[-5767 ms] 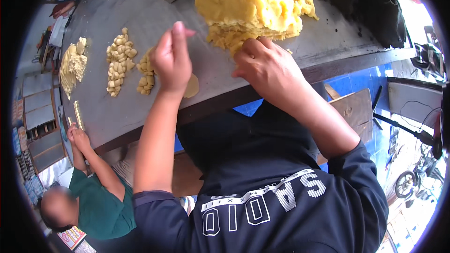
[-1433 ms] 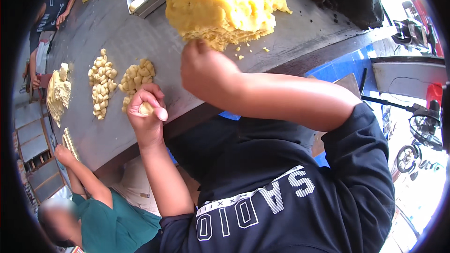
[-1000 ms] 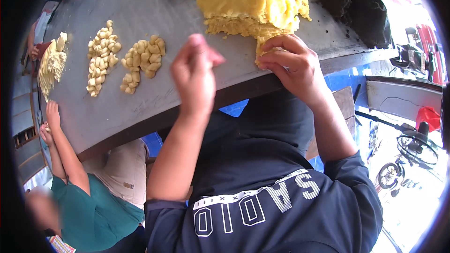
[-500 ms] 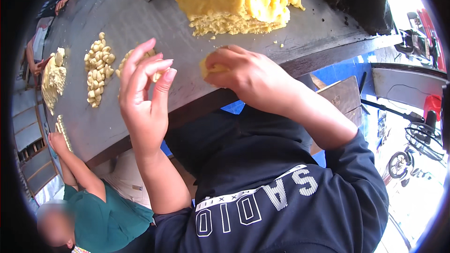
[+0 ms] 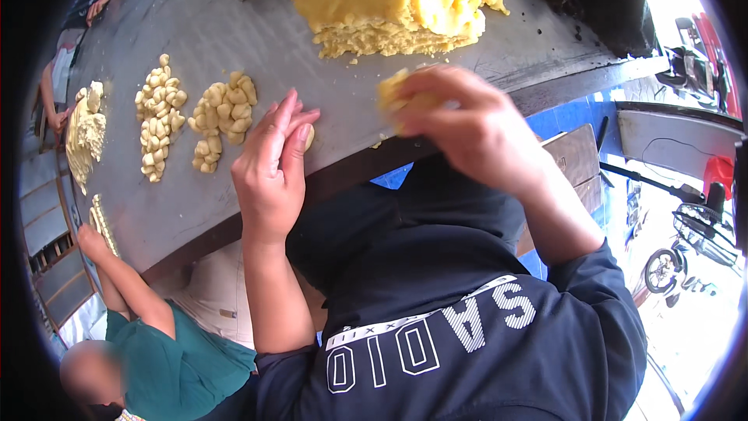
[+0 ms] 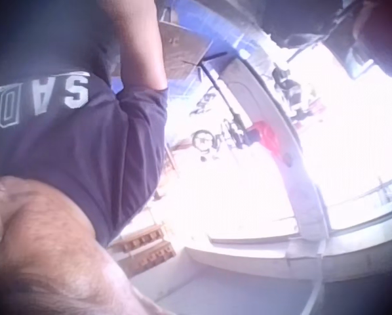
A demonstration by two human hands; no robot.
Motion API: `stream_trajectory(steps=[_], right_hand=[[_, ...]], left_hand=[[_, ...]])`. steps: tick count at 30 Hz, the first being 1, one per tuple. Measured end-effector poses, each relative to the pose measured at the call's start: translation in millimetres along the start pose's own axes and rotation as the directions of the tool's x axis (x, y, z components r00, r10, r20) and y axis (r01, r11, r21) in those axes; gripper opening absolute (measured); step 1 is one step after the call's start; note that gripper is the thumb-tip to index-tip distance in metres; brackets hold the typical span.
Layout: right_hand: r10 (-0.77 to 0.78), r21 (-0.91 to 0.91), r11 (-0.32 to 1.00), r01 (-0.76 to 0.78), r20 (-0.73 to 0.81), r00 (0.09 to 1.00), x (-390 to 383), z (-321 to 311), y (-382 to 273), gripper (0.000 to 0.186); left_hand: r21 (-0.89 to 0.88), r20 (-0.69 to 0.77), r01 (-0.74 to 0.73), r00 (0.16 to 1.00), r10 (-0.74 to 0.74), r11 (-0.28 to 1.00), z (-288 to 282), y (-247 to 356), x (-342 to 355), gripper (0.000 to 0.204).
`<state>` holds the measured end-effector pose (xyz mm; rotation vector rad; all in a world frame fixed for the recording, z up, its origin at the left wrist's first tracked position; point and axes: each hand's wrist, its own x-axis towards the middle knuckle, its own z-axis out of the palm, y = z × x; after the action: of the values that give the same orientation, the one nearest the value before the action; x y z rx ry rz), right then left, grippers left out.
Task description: The person shapes small pieces of yellow dough into round cookies and places them onto a metal baking tray on a stainless steel work table, then gathers and kneads a larger mass of dough before continuing to shape individual cookies.
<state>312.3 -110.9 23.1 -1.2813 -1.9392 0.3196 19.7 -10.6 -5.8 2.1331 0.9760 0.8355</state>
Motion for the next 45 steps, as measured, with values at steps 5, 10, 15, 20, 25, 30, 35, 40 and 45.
stream_trajectory(steps=[5, 10, 15, 20, 25, 30, 35, 40, 45], right_hand=[[0.015, -0.008, 1.0, -0.014, 0.18, 0.984, 23.8, 9.8, -2.9, 0.029], [-0.149, 0.158, 0.981, 0.11, 0.266, 0.952, 24.7, 15.1, 27.9, 0.03], [0.02, -0.042, 0.999, -0.017, 0.068, 0.997, 39.7, 40.9, 15.8, 0.025], [0.039, -0.195, 0.981, -0.007, 0.162, 0.986, 53.1, 43.9, 15.6, 0.006], [-0.173, 0.051, 0.985, 0.167, 0.155, 0.973, 29.5, 15.7, 15.7, 0.033], [-0.141, 0.081, 0.988, 0.129, 0.167, 0.976, 17.7, 10.9, 22.8, 0.021], [-0.139, 0.108, 0.987, 0.119, 0.207, 0.968, 23.9, 29.1, 20.2, 0.021], [-0.003, -0.158, 0.987, 0.002, -0.004, 1.0, 26.6, 28.0, 26.9, 0.033], [-0.008, -0.236, 0.972, 0.007, -0.001, 1.0, 26.5, 32.7, 16.1, 0.021]], left_hand=[[-0.003, 0.226, -0.038, 0.973, 0.038, 0.999, -35.3, -5.9, 2.8, 0.058], [-0.228, 0.242, 0.157, 0.965, -0.1, 0.961, -33.2, -14.7, -0.6, 0.068], [-0.314, 0.264, 0.26, 0.948, -0.179, 0.913, -31.7, -23.8, -4.3, 0.077], [-0.364, 0.282, 0.295, 0.939, -0.198, 0.883, -32.4, -23.0, -2.1, 0.072], [-0.464, 0.184, 0.272, 0.961, -0.208, 0.843, -23.8, -23.5, -11.3, 0.046], [-0.386, 0.115, 0.254, 0.967, -0.227, 0.887, -17.6, -12.1, -19.8, 0.038], [-0.011, -0.047, -0.014, 0.999, 0.013, 1.0, -6.8, -2.8, -19.7, 0.042], [0.0, 0.003, 0.018, 1.0, -0.018, 1.0, -4.1, 8.7, -29.4, 0.062], [-0.028, -0.003, -0.085, 0.996, 0.085, 0.996, -22.2, -6.6, -29.8, 0.039]])
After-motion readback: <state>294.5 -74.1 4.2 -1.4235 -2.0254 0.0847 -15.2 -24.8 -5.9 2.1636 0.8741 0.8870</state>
